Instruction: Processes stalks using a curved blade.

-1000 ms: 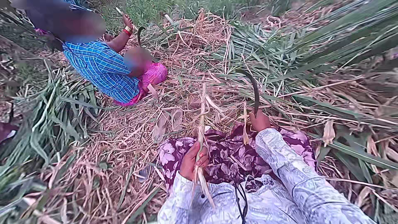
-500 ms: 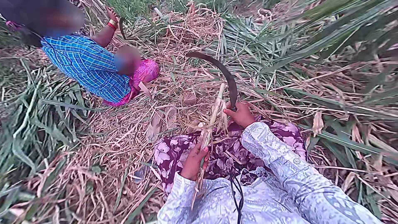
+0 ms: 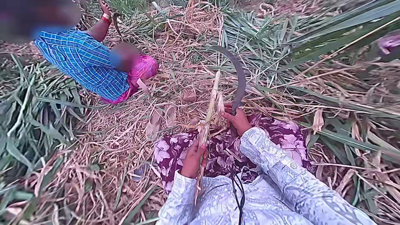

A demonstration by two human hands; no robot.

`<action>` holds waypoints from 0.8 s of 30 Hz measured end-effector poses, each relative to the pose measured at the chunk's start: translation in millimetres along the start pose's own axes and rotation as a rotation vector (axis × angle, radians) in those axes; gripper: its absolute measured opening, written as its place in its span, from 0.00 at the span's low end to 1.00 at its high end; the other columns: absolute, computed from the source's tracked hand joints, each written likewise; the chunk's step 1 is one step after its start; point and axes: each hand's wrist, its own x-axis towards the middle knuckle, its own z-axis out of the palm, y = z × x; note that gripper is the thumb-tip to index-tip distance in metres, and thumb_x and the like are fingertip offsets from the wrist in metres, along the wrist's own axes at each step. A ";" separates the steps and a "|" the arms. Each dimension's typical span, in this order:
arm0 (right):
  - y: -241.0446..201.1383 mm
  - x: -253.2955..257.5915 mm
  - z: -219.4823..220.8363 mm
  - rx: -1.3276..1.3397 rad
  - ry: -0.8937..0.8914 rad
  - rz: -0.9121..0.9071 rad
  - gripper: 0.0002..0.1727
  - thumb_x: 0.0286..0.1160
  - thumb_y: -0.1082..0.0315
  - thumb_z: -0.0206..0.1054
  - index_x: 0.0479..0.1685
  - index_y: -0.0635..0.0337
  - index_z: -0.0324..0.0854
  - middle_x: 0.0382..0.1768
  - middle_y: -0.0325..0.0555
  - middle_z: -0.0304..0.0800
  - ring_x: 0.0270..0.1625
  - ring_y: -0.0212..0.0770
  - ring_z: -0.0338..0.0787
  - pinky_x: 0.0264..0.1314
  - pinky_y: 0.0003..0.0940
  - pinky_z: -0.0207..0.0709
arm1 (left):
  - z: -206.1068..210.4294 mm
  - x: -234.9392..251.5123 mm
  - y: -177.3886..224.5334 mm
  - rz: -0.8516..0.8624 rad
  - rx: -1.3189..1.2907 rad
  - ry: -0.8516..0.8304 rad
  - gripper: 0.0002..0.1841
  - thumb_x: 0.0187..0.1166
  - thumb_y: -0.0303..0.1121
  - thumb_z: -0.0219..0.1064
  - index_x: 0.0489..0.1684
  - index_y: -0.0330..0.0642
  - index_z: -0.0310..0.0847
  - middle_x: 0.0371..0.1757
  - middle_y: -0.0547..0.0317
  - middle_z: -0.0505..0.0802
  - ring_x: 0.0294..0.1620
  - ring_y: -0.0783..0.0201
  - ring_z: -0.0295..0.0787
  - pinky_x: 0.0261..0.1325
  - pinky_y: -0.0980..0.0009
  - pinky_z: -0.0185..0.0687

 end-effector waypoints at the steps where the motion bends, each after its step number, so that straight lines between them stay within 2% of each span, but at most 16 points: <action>1: 3.9 -4.6 7.9 0.122 -0.013 0.053 0.26 0.77 0.70 0.73 0.72 0.62 0.70 0.32 0.43 0.86 0.16 0.31 0.78 0.20 0.26 0.77 | 0.5 0.5 0.4 0.012 0.006 -0.015 0.21 0.91 0.34 0.51 0.79 0.35 0.65 0.22 0.66 0.79 0.14 0.75 0.74 0.16 0.80 0.73; 2: 6.5 -8.4 14.6 0.235 -0.031 0.106 0.22 0.79 0.71 0.70 0.69 0.61 0.68 0.26 0.42 0.82 0.16 0.32 0.77 0.20 0.26 0.77 | 0.4 1.0 0.3 0.020 0.025 -0.021 0.22 0.91 0.35 0.52 0.79 0.34 0.65 0.22 0.66 0.79 0.15 0.74 0.74 0.16 0.80 0.73; 5: 4.8 -14.7 29.5 0.459 -0.016 0.263 0.17 0.84 0.72 0.64 0.67 0.62 0.68 0.29 0.49 0.87 0.18 0.34 0.80 0.20 0.26 0.76 | -0.9 3.8 -5.7 0.058 0.207 0.063 0.24 0.90 0.35 0.55 0.81 0.33 0.66 0.22 0.65 0.80 0.14 0.72 0.74 0.16 0.76 0.74; 7: 1.9 -14.5 34.9 0.528 0.051 0.372 0.14 0.84 0.72 0.63 0.64 0.62 0.70 0.28 0.48 0.85 0.17 0.33 0.78 0.17 0.25 0.75 | -5.9 6.9 -16.3 0.088 0.467 0.196 0.25 0.90 0.39 0.58 0.82 0.35 0.70 0.27 0.60 0.85 0.16 0.68 0.77 0.19 0.70 0.78; 8: 1.0 -13.3 34.7 0.538 0.084 0.422 0.10 0.84 0.73 0.62 0.59 0.61 0.71 0.27 0.47 0.83 0.16 0.33 0.78 0.17 0.25 0.75 | -8.6 8.3 -22.0 0.094 0.601 0.250 0.25 0.89 0.40 0.59 0.82 0.37 0.72 0.31 0.56 0.88 0.21 0.65 0.81 0.25 0.66 0.83; 9: 0.1 -11.7 33.0 0.531 0.111 0.450 0.08 0.83 0.74 0.61 0.55 0.60 0.71 0.26 0.44 0.81 0.16 0.33 0.77 0.17 0.25 0.76 | -11.1 8.7 -25.5 0.085 0.729 0.289 0.26 0.89 0.41 0.59 0.83 0.38 0.72 0.41 0.50 0.92 0.30 0.60 0.88 0.39 0.59 0.88; 10: -1.0 -9.6 29.1 0.498 0.132 0.443 0.09 0.82 0.75 0.61 0.56 0.59 0.72 0.25 0.43 0.79 0.16 0.32 0.76 0.17 0.25 0.75 | -13.2 8.1 -27.4 0.074 0.812 0.307 0.26 0.90 0.41 0.59 0.83 0.37 0.72 0.50 0.43 0.94 0.43 0.53 0.93 0.54 0.51 0.88; 12: -3.4 -0.9 9.5 0.364 0.177 0.336 0.16 0.81 0.78 0.61 0.65 0.57 0.72 0.25 0.42 0.77 0.17 0.33 0.75 0.19 0.26 0.74 | -20.7 4.2 -29.1 0.035 0.865 0.278 0.26 0.90 0.41 0.59 0.83 0.36 0.72 0.61 0.38 0.92 0.58 0.48 0.93 0.69 0.46 0.82; 13: -6.7 6.7 -5.2 0.283 0.202 0.265 0.21 0.80 0.79 0.61 0.70 0.54 0.70 0.27 0.42 0.76 0.18 0.33 0.75 0.20 0.26 0.73 | -24.9 0.6 -26.2 0.004 0.864 0.237 0.26 0.90 0.41 0.59 0.83 0.37 0.73 0.62 0.40 0.92 0.58 0.50 0.93 0.69 0.48 0.83; 14: -12.5 14.7 -19.7 0.200 0.237 0.207 0.25 0.78 0.79 0.63 0.74 0.51 0.69 0.27 0.42 0.77 0.18 0.33 0.75 0.19 0.27 0.72 | -28.1 -3.1 -21.7 -0.021 0.845 0.194 0.25 0.90 0.41 0.60 0.81 0.40 0.76 0.55 0.46 0.94 0.48 0.57 0.93 0.58 0.55 0.87; 15: -18.9 21.1 -32.1 0.122 0.262 0.159 0.29 0.75 0.79 0.63 0.76 0.49 0.69 0.27 0.42 0.77 0.18 0.33 0.75 0.19 0.27 0.72 | -29.4 -6.0 -17.5 -0.039 0.768 0.139 0.23 0.89 0.41 0.60 0.78 0.41 0.78 0.39 0.55 0.91 0.29 0.65 0.85 0.36 0.65 0.85; 16: -25.1 24.6 -40.1 0.067 0.270 0.124 0.30 0.74 0.79 0.63 0.77 0.48 0.68 0.27 0.41 0.78 0.17 0.33 0.75 0.18 0.27 0.73 | -28.7 -8.8 -11.1 -0.062 0.657 0.067 0.22 0.89 0.40 0.59 0.77 0.41 0.78 0.29 0.60 0.87 0.20 0.69 0.78 0.25 0.70 0.78; 19: -48.9 30.2 -44.7 0.045 0.267 0.082 0.30 0.71 0.79 0.65 0.75 0.47 0.70 0.26 0.40 0.77 0.17 0.32 0.74 0.18 0.27 0.72 | -26.0 -6.4 13.4 -0.112 0.445 -0.073 0.22 0.90 0.39 0.57 0.80 0.40 0.74 0.24 0.65 0.81 0.16 0.72 0.72 0.19 0.74 0.72; 24: -77.9 57.2 -39.3 0.276 0.269 0.144 0.22 0.78 0.76 0.59 0.69 0.46 0.70 0.24 0.36 0.76 0.16 0.30 0.73 0.16 0.25 0.69 | -17.4 7.1 40.3 -0.108 0.294 -0.142 0.19 0.92 0.35 0.53 0.76 0.39 0.73 0.25 0.68 0.78 0.17 0.74 0.71 0.19 0.78 0.70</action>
